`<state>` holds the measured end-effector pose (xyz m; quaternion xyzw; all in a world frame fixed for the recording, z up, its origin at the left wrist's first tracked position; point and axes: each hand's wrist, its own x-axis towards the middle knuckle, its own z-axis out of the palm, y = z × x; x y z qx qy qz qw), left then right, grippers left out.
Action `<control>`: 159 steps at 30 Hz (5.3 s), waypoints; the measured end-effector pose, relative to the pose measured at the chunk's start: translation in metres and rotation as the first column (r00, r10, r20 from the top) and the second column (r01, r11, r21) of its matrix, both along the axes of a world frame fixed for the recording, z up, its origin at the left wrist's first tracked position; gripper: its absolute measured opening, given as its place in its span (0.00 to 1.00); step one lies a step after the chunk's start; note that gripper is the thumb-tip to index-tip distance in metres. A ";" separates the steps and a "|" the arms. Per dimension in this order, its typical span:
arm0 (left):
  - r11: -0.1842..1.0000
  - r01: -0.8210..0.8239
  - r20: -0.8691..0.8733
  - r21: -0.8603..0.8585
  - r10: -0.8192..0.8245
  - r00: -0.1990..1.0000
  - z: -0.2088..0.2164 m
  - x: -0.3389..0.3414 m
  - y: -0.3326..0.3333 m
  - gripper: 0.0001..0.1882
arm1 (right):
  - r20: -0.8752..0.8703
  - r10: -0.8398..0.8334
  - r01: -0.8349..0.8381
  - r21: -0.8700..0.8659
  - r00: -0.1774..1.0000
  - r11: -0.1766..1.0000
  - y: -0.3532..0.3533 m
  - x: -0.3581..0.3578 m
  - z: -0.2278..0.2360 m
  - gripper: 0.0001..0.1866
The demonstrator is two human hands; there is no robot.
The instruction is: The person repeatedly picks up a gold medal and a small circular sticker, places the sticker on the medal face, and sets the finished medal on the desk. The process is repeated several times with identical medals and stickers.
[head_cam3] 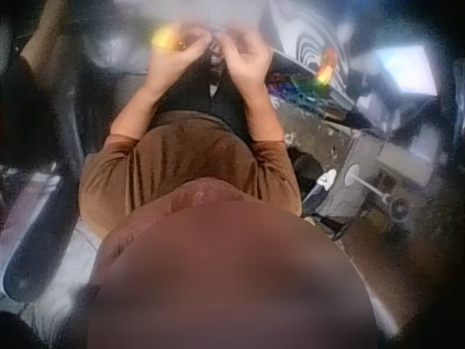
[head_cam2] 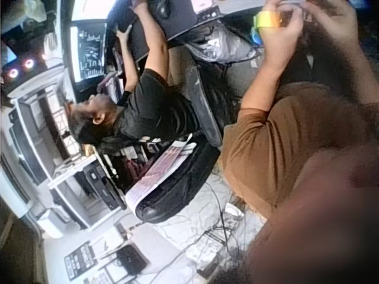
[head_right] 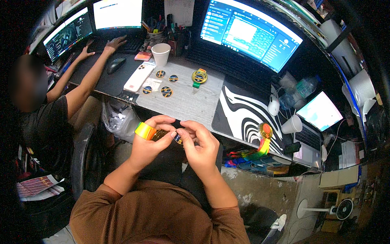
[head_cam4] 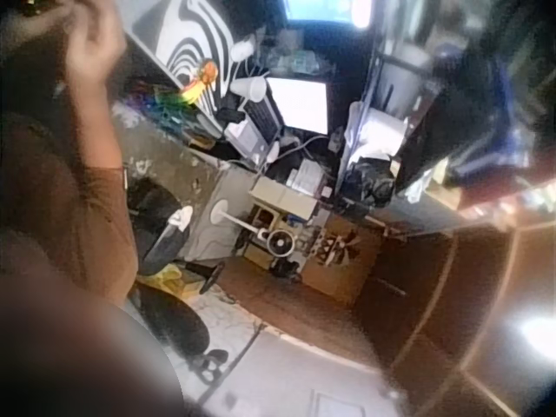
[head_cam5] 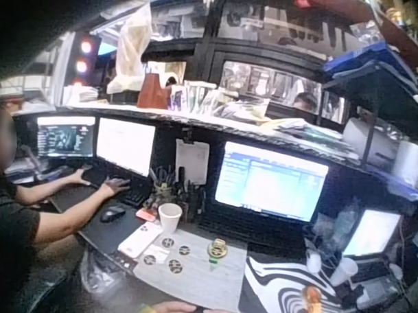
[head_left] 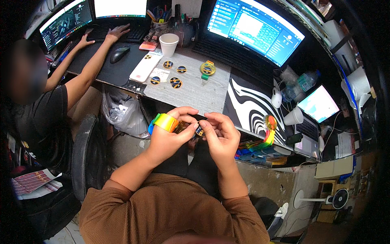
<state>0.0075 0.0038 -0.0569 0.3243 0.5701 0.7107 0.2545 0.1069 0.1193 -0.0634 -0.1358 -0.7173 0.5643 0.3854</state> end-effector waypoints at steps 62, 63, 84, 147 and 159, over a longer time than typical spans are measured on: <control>0.915 0.380 0.391 0.134 -0.401 0.828 -0.033 0.017 -0.005 0.21 | -0.260 0.273 -0.364 -0.429 0.926 0.827 -0.008 0.047 -0.037 0.12; 0.924 0.366 0.371 0.108 -0.379 0.848 -0.032 0.016 -0.004 0.21 | -0.255 0.251 -0.343 -0.438 0.934 0.831 -0.009 0.045 -0.040 0.13; 0.976 0.084 0.066 0.203 -0.099 0.993 -0.008 0.067 -0.034 0.20 | -0.533 0.174 -0.540 -0.676 0.828 0.501 -0.049 0.075 -0.018 0.04; 0.682 0.673 0.687 0.284 -0.635 0.353 0.024 0.050 -0.029 0.44 | -0.051 0.038 0.025 0.859 0.998 0.511 -0.072 0.115 0.012 0.11; 0.693 0.671 0.693 0.264 -0.620 0.368 0.025 0.051 -0.029 0.43 | -0.046 0.038 0.019 0.852 0.998 0.524 -0.072 0.115 0.013 0.12</control>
